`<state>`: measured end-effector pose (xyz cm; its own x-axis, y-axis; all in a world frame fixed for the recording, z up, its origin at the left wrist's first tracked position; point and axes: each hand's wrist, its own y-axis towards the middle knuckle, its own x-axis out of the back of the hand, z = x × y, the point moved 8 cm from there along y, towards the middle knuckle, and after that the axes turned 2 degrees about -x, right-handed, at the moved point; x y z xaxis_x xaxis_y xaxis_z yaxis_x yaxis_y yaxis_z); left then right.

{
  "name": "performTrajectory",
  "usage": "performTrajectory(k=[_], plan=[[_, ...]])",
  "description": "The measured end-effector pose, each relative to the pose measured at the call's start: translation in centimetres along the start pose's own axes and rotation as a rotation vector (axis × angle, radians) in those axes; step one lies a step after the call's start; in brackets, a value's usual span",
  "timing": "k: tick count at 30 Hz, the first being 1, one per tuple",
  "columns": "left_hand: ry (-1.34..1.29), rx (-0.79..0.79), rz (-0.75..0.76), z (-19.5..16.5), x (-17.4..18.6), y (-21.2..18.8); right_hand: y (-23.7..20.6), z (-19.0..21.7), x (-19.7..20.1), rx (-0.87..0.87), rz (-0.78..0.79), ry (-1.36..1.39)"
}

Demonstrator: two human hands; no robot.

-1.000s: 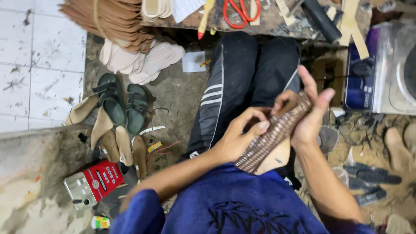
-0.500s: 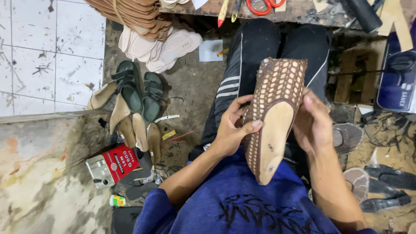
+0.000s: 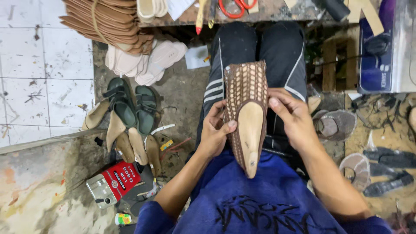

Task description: The person assembles a woven shoe by pressing the upper onto a sole, then uses a hammer to tap along the perimeter to secure it. They inspect the shoe, place it on a shelf, and repeat the process with a second shoe.

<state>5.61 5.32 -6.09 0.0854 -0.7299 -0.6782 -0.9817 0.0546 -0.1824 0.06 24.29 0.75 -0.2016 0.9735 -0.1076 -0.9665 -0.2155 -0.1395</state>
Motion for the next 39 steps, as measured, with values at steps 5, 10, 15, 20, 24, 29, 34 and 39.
performTrajectory(k=[5,10,15,20,24,29,34,39], plan=[[0.208,-0.230,-0.140,-3.6,-1.6,2.4,-3.8,4.9,-3.0,0.384,-0.138,-0.094],[0.202,-0.251,-0.016,-6.5,-5.1,2.9,-2.9,-1.2,-0.5,0.200,-0.246,0.116],[0.262,-0.274,0.056,-10.1,-6.7,5.2,-2.2,-8.1,1.5,-0.177,0.007,0.892],[-0.042,-0.032,0.086,-7.6,-8.4,6.7,-3.0,-10.6,-1.1,-0.440,-0.023,0.966],[-0.010,-0.090,0.041,-6.9,-8.4,6.8,-2.0,-9.7,-2.9,-0.502,0.016,0.951],[-0.004,-0.146,0.018,-7.3,-8.1,6.8,-1.2,-9.3,-3.0,-0.529,0.038,0.920],[-0.024,-0.145,0.018,-7.4,-8.6,6.7,-0.8,-10.0,-3.1,-0.529,0.045,0.884],[0.046,-0.215,-0.006,-8.7,-8.1,7.2,-2.0,-9.0,-0.6,-0.509,0.034,0.487]])
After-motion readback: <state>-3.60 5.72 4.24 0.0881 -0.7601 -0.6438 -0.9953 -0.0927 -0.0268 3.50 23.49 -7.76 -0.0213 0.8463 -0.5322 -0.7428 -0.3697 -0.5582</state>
